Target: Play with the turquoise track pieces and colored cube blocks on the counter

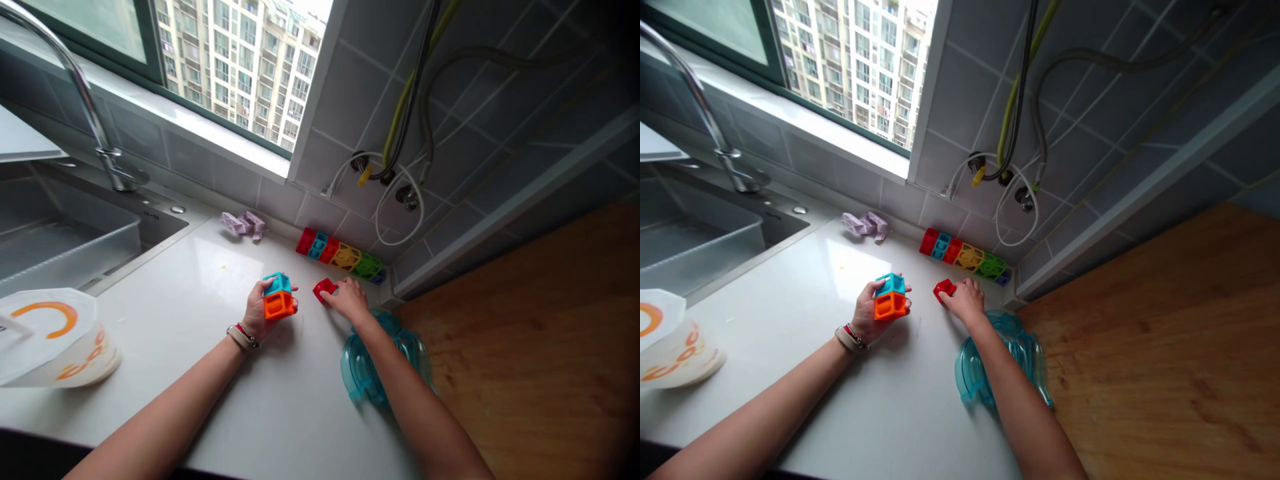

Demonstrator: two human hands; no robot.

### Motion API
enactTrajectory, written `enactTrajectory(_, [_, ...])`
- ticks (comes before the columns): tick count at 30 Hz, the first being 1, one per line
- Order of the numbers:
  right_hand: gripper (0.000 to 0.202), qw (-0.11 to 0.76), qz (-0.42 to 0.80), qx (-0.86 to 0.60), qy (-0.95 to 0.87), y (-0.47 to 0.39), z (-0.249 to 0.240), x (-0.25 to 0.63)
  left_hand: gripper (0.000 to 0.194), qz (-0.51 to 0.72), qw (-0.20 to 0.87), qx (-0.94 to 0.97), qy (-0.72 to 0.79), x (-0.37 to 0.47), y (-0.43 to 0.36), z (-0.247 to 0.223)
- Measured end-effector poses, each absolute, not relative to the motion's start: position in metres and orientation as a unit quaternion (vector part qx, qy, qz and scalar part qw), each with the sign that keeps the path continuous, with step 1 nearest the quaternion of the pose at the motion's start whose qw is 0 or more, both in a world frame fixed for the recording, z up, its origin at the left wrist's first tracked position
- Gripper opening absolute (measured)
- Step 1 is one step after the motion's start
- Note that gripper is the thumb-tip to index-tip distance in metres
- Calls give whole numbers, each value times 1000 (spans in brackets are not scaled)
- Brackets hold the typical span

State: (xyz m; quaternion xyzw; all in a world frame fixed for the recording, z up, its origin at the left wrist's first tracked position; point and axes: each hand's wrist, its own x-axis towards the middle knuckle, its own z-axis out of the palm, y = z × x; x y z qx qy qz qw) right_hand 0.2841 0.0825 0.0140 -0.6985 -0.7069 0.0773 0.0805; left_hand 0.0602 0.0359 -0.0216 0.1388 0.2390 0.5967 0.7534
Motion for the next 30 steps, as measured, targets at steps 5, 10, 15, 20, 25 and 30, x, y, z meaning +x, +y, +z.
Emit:
enactTrajectory(5, [73,130,61,-680,-719,63,24,272,44,590,757,178,218,64,32,-20])
enactTrajectory(10, [47,314,282,-544,-725,32,31,246,62,516,768,307,224,72,23,-24])
enactTrajectory(15, [41,307,345,-555,-692,17,25,247,76,458,757,399,239,79,18,-33])
enactTrajectory(20, [39,322,456,-525,-642,17,27,259,86,429,771,423,207,80,18,-35])
enactTrajectory(25, [51,421,450,-557,-557,27,43,289,91,367,764,487,212,77,18,-36])
enactTrajectory(30, [46,442,382,-576,-572,32,55,321,70,469,690,449,321,75,27,-35])
